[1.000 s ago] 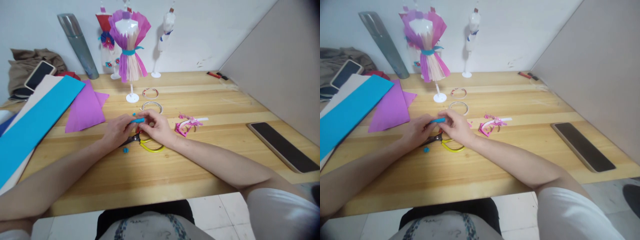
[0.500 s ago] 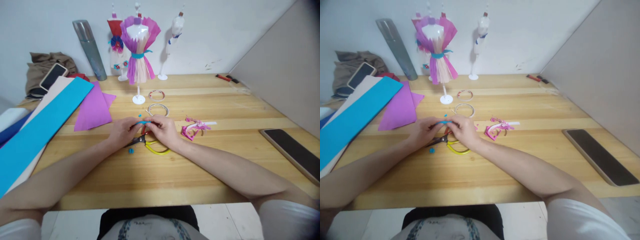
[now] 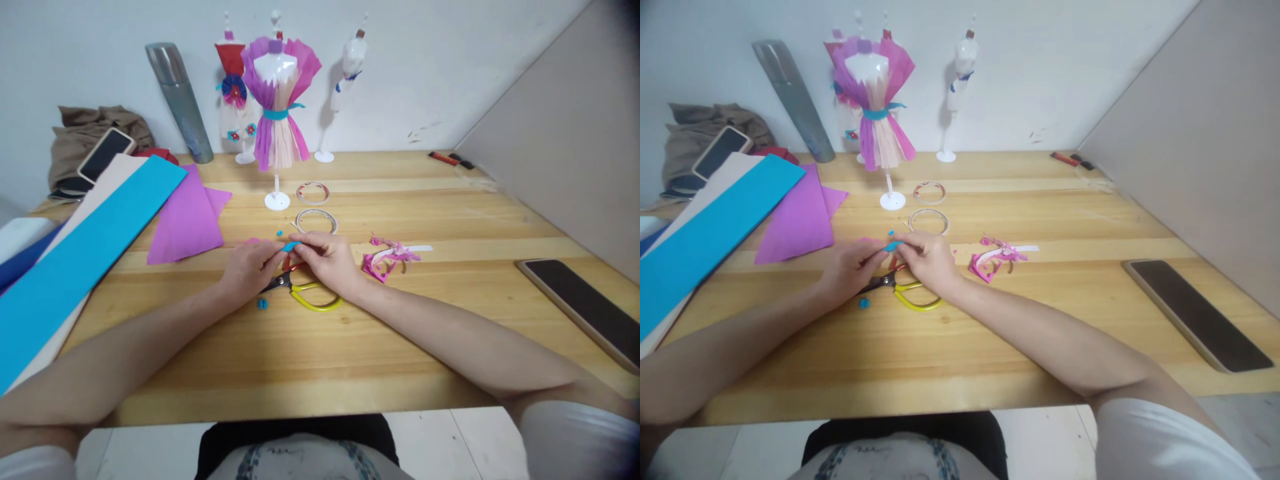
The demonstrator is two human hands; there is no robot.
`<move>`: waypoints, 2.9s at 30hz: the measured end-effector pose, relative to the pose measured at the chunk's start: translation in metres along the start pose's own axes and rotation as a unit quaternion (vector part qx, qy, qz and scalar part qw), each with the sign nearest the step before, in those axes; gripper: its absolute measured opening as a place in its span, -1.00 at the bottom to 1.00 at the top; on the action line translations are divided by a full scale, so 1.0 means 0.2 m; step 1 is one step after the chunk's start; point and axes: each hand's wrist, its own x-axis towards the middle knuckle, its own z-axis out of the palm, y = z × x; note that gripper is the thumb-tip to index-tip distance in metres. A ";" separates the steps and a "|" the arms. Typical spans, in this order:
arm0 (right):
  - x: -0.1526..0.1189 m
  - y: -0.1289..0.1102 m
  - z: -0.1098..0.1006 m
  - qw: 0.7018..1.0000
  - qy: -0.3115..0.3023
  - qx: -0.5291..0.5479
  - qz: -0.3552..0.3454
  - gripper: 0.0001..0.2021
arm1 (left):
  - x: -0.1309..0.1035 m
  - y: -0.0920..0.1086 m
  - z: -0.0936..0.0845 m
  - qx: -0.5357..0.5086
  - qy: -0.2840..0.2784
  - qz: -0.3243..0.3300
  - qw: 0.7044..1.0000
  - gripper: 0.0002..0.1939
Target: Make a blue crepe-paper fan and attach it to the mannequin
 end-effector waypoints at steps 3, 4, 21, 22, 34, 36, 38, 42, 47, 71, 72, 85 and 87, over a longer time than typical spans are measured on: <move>-0.01 -0.01 -0.01 0.999 -0.016 -0.030 -0.022 -0.77 | 0.00 -0.01 0.00 -0.009 0.004 -0.008 1.000 -0.65; -0.01 -0.02 -0.02 0.999 -0.020 -0.040 -0.032 -0.76 | 0.00 -0.01 0.00 -0.011 0.008 -0.006 1.000 -0.65; 0.11 -0.04 -0.15 0.988 0.017 -0.150 -0.034 -0.82 | 0.04 -0.01 -0.02 -0.070 0.082 -0.047 0.993 -0.71; 0.13 -0.03 -0.17 0.982 0.003 -0.186 -0.033 -0.83 | 0.04 -0.02 -0.02 -0.084 0.082 -0.067 0.991 -0.70; 0.17 0.06 -0.18 0.933 -0.074 -0.343 -0.079 -0.85 | 0.06 -0.05 -0.01 -0.130 0.068 -0.128 0.981 -0.70; 0.15 0.03 -0.17 0.953 -0.054 -0.284 -0.093 -0.83 | 0.05 -0.06 0.00 -0.118 0.064 -0.119 0.984 -0.69; 0.11 -0.01 -0.15 0.974 -0.040 -0.201 -0.098 -0.81 | 0.05 -0.05 0.00 -0.106 0.063 -0.090 0.988 -0.69; 0.04 -0.09 -0.09 0.997 -0.067 -0.035 -0.015 -0.72 | 0.03 -0.03 0.00 -0.078 0.064 0.011 0.995 -0.70; 0.00 -0.09 -0.04 0.999 -0.043 -0.015 -0.009 -0.72 | 0.01 -0.02 -0.01 -0.038 0.063 0.047 0.996 -0.67; 0.01 -0.16 -0.01 0.979 -0.052 0.143 0.134 -0.65 | 0.01 -0.01 -0.02 -0.041 0.108 0.036 0.993 -0.67; 0.01 -0.16 -0.01 0.977 -0.050 0.154 0.142 -0.65 | 0.01 -0.01 -0.02 -0.040 0.106 0.032 0.993 -0.67; -0.05 -0.21 0.04 0.966 -0.033 0.162 0.198 -0.77 | 0.02 0.00 -0.01 -0.114 0.089 -0.056 0.988 -0.66; -0.05 -0.20 0.06 0.976 -0.026 0.139 0.168 -0.81 | 0.02 0.01 -0.01 -0.115 0.086 -0.055 0.988 -0.67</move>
